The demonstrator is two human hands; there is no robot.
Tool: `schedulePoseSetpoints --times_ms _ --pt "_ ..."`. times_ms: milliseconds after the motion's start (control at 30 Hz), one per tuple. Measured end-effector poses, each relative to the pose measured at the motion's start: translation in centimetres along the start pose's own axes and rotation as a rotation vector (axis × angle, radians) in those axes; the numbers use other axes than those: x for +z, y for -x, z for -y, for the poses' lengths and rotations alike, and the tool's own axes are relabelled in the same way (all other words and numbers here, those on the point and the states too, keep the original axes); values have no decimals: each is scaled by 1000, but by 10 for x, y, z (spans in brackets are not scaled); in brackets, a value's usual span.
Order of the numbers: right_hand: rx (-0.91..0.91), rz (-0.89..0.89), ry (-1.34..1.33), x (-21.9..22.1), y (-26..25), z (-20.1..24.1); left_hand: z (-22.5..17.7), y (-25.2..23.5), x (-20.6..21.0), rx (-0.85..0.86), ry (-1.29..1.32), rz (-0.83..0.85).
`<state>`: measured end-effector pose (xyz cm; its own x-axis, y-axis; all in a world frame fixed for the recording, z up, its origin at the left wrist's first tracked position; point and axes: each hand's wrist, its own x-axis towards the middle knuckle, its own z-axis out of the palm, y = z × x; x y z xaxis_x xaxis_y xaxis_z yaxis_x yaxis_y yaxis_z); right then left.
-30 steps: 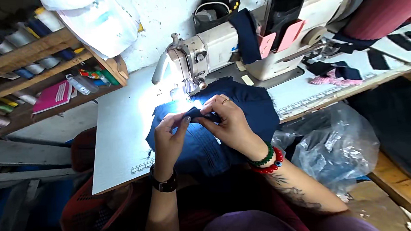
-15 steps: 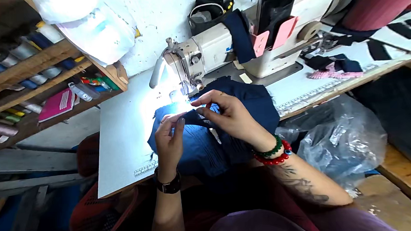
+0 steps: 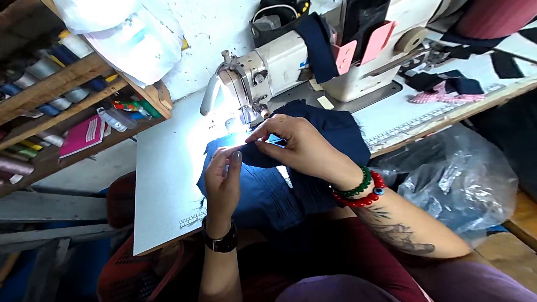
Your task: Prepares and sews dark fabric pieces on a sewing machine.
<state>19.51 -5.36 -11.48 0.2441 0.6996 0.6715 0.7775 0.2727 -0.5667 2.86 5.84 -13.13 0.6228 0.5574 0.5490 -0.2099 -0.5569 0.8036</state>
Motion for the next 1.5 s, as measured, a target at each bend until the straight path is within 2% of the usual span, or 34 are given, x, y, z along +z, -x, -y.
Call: schedulePoseSetpoints --times_ms 200,500,667,767,967,1133,1300,1400,1500 --pt "-29 41 -78 1 -6 4 -9 -5 -8 48 -35 -5" --pt "-42 -1 -141 10 -10 6 -22 -11 -15 -74 101 123" --pt "-24 20 -120 12 -11 7 -22 -17 -16 -53 49 103" --pt "2 81 -136 17 -7 4 -22 -19 -17 -90 100 9" --pt "-35 220 -445 24 7 -20 -18 -24 -24 -140 171 -149" --pt "30 437 -263 42 25 -34 -15 -24 -31 -121 129 -264" --pt "56 611 -178 34 45 -52 -10 -23 -72 -108 33 -436" --pt "64 622 -331 24 52 -57 -3 -19 -87 -137 81 -484" --pt "126 506 -431 17 54 -52 8 -14 -92 -187 95 -492"
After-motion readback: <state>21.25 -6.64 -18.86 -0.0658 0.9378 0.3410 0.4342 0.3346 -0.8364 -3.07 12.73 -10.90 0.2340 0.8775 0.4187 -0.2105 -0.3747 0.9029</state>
